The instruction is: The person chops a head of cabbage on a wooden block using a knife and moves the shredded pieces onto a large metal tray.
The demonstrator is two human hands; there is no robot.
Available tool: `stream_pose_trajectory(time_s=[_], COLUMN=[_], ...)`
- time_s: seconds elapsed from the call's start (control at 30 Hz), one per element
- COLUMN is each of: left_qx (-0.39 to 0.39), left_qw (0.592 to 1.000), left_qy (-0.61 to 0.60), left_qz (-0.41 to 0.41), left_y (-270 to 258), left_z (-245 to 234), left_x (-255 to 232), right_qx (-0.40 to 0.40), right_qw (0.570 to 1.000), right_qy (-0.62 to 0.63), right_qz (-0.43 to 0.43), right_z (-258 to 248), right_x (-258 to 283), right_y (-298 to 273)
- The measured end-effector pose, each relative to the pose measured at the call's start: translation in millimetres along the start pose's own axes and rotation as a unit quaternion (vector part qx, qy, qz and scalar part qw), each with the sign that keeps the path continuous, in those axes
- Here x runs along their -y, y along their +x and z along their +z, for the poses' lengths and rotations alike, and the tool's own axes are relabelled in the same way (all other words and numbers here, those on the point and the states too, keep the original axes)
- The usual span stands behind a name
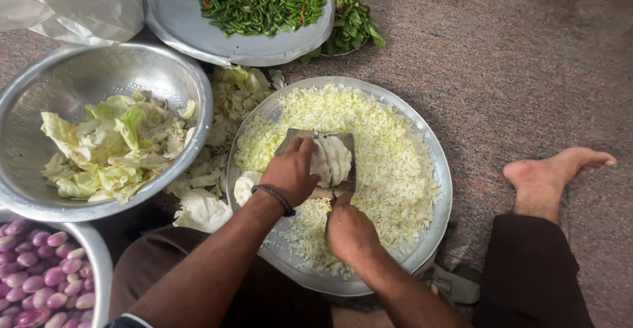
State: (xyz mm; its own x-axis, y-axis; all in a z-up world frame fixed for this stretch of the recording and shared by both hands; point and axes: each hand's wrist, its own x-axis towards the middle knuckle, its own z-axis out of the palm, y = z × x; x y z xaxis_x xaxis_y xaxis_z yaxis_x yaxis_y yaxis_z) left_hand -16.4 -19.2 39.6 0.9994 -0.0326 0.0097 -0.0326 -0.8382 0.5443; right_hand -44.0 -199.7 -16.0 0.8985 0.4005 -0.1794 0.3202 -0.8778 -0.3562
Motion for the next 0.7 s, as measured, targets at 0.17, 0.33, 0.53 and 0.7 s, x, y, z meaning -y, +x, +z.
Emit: stream_pose_trajectory(time_s=[0.17,0.33,0.53,0.7], left_qx=[-0.039,-0.029,0.002,-0.008], left_qw=[0.999,0.999,0.999,1.000], left_qy=[-0.021,-0.025,-0.015,0.003], left_qz=[-0.007,-0.007,-0.032,-0.017], left_y=[-7.4,-5.7,-1.0,1.8], left_z=[5.8,4.2,4.4,4.1], left_x=[2.3,6.4,3.4,2.4], right_qx=[-0.005,-0.014,0.025,0.109], right_qw=[0.999,0.996,0.999,0.992], right_qy=[0.040,0.064,0.039,0.053], right_qz=[0.027,0.062,0.010,0.035], right_z=[-17.3,-63.8,-77.1,-75.6], right_x=[9.5,18.5,27.9,30.5], right_y=[-9.0,-26.7,-24.4,1.1])
